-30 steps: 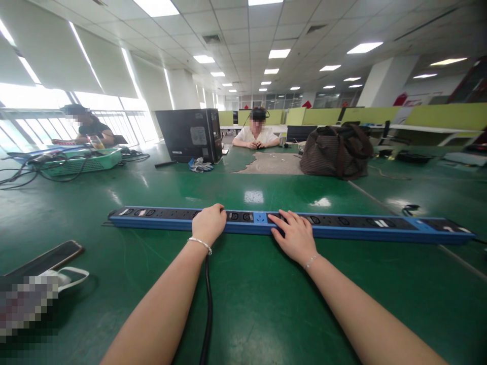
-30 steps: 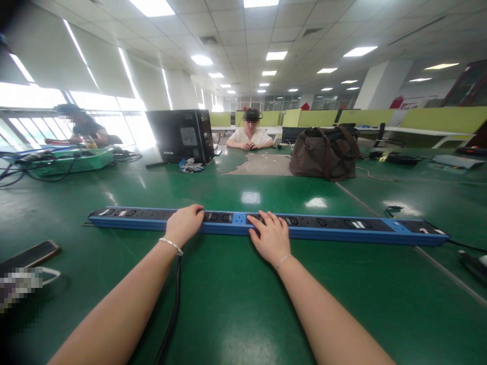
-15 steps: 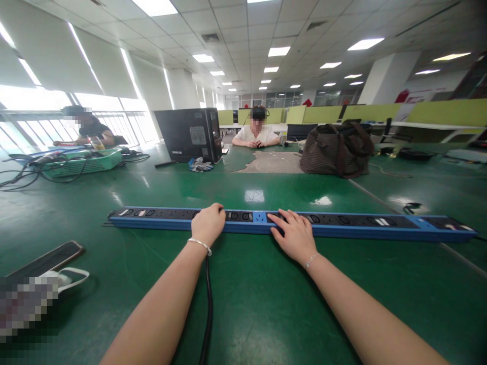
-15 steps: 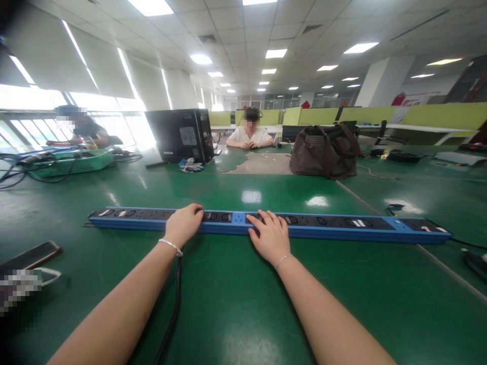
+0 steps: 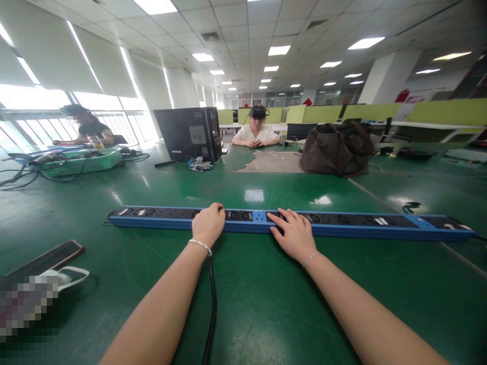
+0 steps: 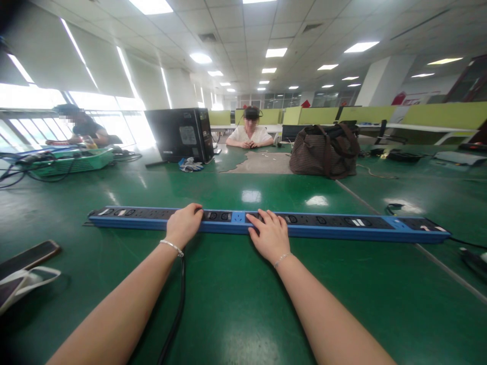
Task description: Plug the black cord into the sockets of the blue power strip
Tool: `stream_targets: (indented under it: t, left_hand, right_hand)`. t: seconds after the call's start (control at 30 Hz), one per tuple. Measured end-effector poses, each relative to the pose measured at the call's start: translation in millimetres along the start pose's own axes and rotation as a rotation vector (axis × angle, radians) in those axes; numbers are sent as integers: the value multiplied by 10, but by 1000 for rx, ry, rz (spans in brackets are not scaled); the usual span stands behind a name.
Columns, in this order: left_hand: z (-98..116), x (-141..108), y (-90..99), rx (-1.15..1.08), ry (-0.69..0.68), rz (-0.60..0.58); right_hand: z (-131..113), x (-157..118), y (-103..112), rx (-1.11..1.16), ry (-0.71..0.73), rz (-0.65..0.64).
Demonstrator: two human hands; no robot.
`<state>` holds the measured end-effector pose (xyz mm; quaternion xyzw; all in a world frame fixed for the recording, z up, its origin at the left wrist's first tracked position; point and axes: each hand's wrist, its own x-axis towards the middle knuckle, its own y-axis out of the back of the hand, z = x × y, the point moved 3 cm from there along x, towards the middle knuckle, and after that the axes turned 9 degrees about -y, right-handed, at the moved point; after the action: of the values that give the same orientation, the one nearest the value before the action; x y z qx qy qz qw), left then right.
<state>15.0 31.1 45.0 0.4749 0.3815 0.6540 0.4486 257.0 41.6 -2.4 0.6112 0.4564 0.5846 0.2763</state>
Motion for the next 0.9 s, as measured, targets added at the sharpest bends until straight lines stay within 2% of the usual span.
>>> stream_targets:
  t: [0.23, 0.3, 0.37, 0.47, 0.5, 0.6, 0.7, 0.8, 0.9]
  left_hand:
    - [-2, -27, -98, -10, 6, 36]
    - [12, -30, -48, -19, 10, 48]
    - [16, -28, 141, -44, 25, 135]
    - [-49, -56, 643, -146, 88, 543]
    - [-83, -58, 775, -185, 92, 580]
    - [-221, -48, 964, -265, 120, 497]
    - [-353, -25, 934, -317, 127, 362]
    - [-454, 16, 898, -334, 139, 311]
    - [-541, 65, 896, -255, 177, 226]
  right_hand:
    - [-7, 4, 10, 1, -6, -11]
    - [-6, 3, 8, 7, -10, -14]
    - [-2, 3, 3, 13, -17, -13]
    - [0, 2, -5, 12, -20, -9]
    - [-2, 1, -7, 10, -18, -10]
    - [-9, -5, -3, 0, -19, -11]
    - [-10, -8, 5, -14, -25, -10]
    - [-7, -7, 5, -24, -19, -9]
    - [-3, -6, 3, -24, -11, -11]
